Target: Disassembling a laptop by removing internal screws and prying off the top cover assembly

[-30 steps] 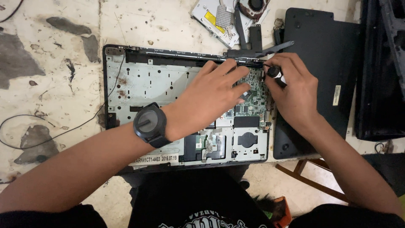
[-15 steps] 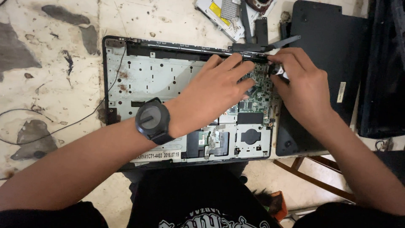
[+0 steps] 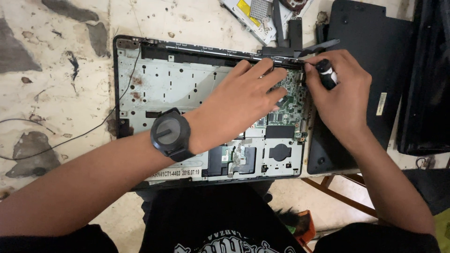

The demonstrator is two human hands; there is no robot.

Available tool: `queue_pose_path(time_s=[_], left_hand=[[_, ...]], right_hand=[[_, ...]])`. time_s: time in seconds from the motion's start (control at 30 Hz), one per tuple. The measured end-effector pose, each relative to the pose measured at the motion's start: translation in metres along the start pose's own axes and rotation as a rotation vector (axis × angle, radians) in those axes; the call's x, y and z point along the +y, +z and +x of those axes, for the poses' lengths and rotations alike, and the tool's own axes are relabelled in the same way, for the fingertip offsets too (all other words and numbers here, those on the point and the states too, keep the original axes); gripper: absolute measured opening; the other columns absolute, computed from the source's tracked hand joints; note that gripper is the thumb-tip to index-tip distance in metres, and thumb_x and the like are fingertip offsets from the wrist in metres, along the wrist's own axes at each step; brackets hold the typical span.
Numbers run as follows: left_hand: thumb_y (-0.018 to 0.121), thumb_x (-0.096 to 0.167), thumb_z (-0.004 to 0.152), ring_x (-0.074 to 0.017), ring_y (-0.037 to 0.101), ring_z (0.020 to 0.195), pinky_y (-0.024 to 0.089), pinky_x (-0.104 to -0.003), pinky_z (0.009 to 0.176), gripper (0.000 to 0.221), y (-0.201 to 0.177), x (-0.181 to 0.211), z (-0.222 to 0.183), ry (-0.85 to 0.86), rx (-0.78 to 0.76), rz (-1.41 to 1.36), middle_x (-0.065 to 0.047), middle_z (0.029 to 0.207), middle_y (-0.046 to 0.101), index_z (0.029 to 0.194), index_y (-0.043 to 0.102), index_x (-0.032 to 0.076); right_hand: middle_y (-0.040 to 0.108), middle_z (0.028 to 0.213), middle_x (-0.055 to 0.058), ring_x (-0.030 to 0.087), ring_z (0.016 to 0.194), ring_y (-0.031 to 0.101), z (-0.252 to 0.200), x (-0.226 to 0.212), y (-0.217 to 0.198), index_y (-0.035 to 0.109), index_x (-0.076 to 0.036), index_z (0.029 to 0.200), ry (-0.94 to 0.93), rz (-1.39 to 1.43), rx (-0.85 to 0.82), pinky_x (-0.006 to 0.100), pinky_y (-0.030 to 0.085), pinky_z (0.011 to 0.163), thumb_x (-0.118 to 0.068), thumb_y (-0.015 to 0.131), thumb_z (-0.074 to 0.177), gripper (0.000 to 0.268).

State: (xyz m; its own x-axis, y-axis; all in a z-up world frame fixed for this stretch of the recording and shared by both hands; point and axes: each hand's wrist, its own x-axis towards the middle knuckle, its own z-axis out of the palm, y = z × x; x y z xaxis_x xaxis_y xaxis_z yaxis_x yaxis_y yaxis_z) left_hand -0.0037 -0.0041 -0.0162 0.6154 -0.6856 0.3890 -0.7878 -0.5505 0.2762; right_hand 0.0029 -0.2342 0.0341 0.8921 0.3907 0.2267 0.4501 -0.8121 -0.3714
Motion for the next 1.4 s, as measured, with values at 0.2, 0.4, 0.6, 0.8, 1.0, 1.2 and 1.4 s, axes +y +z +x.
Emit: queue_pose_path(time_s=[0.2, 0.4, 0.6, 0.8, 1.0, 1.2, 1.4], left_hand=[[0.074, 0.031, 0.093, -0.0291, 0.049, 0.124, 0.046, -0.045, 0.09, 0.03, -0.003, 0.0, 0.001, 0.009, -0.015, -0.038, -0.009, 0.135, 0.059, 0.118, 0.071, 0.014], [0.076, 0.032, 0.091, -0.0296, 0.049, 0.122, 0.045, -0.045, 0.088, 0.032, -0.003, 0.0, 0.002, 0.002, -0.03, -0.056, -0.008, 0.133, 0.058, 0.118, 0.071, 0.014], [0.075, 0.031, 0.093, -0.0305, 0.049, 0.124, 0.045, -0.045, 0.089, 0.033, -0.006, 0.0, 0.001, -0.001, -0.021, -0.07, -0.009, 0.134, 0.058, 0.12, 0.071, 0.013], [0.075, 0.031, 0.092, -0.0304, 0.049, 0.123, 0.046, -0.046, 0.089, 0.033, -0.009, 0.0, 0.003, -0.004, -0.042, -0.099, -0.011, 0.133, 0.058, 0.118, 0.07, 0.012], [0.069, 0.031, 0.097, -0.0329, 0.048, 0.126, 0.046, -0.05, 0.092, 0.033, -0.017, -0.001, 0.001, -0.005, -0.062, -0.129, -0.012, 0.138, 0.057, 0.123, 0.068, 0.011], [0.064, 0.029, 0.102, -0.0347, 0.047, 0.126, 0.047, -0.052, 0.098, 0.031, -0.02, -0.004, 0.002, 0.019, -0.08, -0.184, -0.012, 0.14, 0.054, 0.127, 0.065, 0.011], [0.063, 0.026, 0.103, -0.0339, 0.048, 0.12, 0.046, -0.049, 0.094, 0.026, -0.024, -0.006, 0.007, 0.049, -0.102, -0.185, -0.011, 0.136, 0.055, 0.125, 0.065, 0.012]], right_hand=[[0.071, 0.114, 0.016, 0.031, 0.108, 0.068, 0.003, -0.007, -0.007, 0.07, 0.002, 0.116, 0.051, 0.013, -0.047, 0.042, 0.048, 0.094, 0.002, 0.068, 0.107, 0.009], [0.07, 0.114, 0.018, 0.031, 0.105, 0.07, 0.003, -0.003, -0.009, 0.074, 0.005, 0.118, -0.03, -0.006, -0.057, 0.04, 0.052, 0.09, 0.007, 0.072, 0.106, 0.012], [0.066, 0.114, 0.02, 0.034, 0.106, 0.068, -0.005, -0.005, 0.004, 0.069, 0.005, 0.119, -0.059, 0.022, 0.042, 0.043, 0.052, 0.092, 0.014, 0.069, 0.104, 0.017], [0.067, 0.119, 0.023, 0.036, 0.112, 0.068, -0.018, -0.012, 0.003, 0.07, 0.006, 0.123, -0.106, 0.022, 0.017, 0.042, 0.056, 0.097, 0.022, 0.072, 0.091, 0.036], [0.065, 0.147, 0.011, 0.02, 0.094, 0.07, -0.047, -0.003, -0.003, 0.066, -0.009, 0.138, -0.16, -0.224, -0.077, 0.031, 0.052, 0.063, 0.018, 0.07, 0.079, 0.065], [0.061, 0.109, 0.009, 0.018, 0.092, 0.061, -0.046, 0.003, -0.035, 0.05, -0.008, 0.127, 0.173, 0.198, 0.154, 0.029, 0.049, 0.076, -0.007, 0.069, 0.104, 0.03], [0.045, 0.116, 0.009, 0.02, 0.094, 0.054, -0.029, 0.018, -0.056, 0.047, -0.01, 0.127, 0.248, 0.925, 0.222, 0.041, 0.058, 0.096, -0.021, 0.048, 0.113, 0.018]])
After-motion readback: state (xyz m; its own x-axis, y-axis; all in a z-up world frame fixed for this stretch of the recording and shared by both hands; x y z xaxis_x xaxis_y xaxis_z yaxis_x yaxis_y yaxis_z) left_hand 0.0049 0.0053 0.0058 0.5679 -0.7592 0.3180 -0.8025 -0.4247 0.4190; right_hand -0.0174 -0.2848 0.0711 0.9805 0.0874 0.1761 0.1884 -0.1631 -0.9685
